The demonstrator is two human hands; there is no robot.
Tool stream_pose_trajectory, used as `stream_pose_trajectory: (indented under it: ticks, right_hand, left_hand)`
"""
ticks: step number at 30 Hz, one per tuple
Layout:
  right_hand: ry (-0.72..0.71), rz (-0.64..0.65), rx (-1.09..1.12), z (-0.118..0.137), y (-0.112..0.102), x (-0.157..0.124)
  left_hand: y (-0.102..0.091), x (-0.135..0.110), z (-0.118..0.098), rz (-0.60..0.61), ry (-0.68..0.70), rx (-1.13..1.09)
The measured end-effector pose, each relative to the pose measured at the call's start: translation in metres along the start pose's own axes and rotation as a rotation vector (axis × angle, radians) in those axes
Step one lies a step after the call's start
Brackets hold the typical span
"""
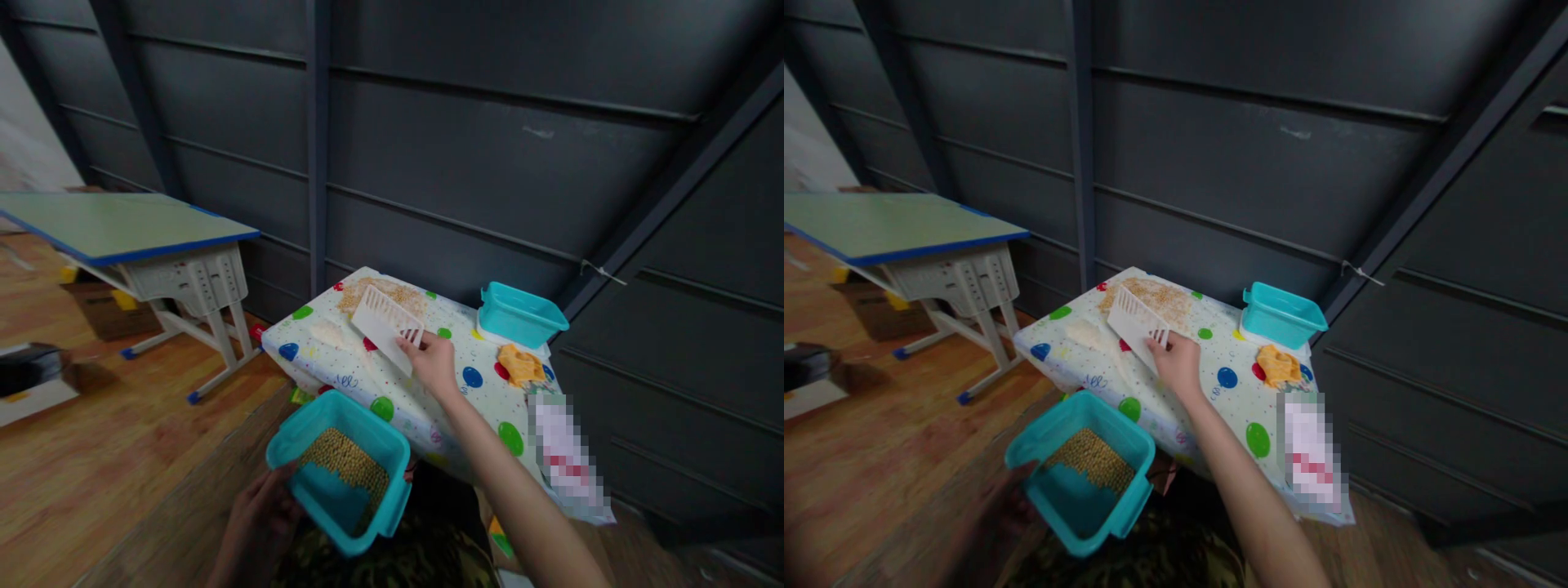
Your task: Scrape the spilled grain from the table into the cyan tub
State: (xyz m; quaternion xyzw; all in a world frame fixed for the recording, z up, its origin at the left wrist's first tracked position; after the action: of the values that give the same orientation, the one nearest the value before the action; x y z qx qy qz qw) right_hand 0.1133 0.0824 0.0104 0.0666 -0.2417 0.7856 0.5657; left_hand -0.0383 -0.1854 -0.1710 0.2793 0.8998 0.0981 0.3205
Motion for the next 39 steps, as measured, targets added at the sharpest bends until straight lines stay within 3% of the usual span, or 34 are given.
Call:
stream_pose_trajectory:
  ticks: [3,6,10,14,24,31,35,39]
  right_hand:
    - [0.171,0.097,0.334,-0.015,-0.023,0.006]
    - [0.335,0.186,0.458,-0.029,-0.029,-0.003]
    - [0.442,0.262,0.506,-0.036,-0.018,-0.013]
    - [0.530,0.324,0.525,-0.035,0.004,-0.003]
    - [0.514,0.488,0.409,-0.041,0.058,0.075]
    - [0.523,0.458,0.428,-0.041,0.089,0.101]
    - [0.519,0.446,0.481,-0.036,0.091,0.106]
    - [0.476,0.346,0.546,-0.033,0.070,0.106]
  left_hand:
    - [0.004,-0.008,-0.005,0.015,0.005,0.010]
    - [0.006,-0.011,-0.008,0.021,0.000,-0.015]
    - [0.002,-0.006,-0.005,0.012,-0.021,-0.010]
    - [-0.002,-0.001,-0.004,-0.001,-0.029,-0.016]
    - [0.002,-0.005,-0.006,-0.008,-0.017,-0.034]
    - [-0.004,0.000,-0.003,-0.059,-0.021,0.029]
    - [-0.012,0.011,0.005,-0.071,-0.054,0.051]
    - [-0.012,0.011,0.006,-0.080,-0.052,0.032]
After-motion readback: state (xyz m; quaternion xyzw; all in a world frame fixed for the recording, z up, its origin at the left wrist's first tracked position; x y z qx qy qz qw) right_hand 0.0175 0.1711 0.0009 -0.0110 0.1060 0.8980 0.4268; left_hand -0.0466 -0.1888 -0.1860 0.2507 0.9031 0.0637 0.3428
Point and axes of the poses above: each hand's wrist, its own x-axis towards the middle knuckle, its own y-axis out of the palm, z = x × y, the point moved 5 cm from there along x, towards the middle knuckle, and after that the axes turned 13 degrees about x, right-handed, at the moved point
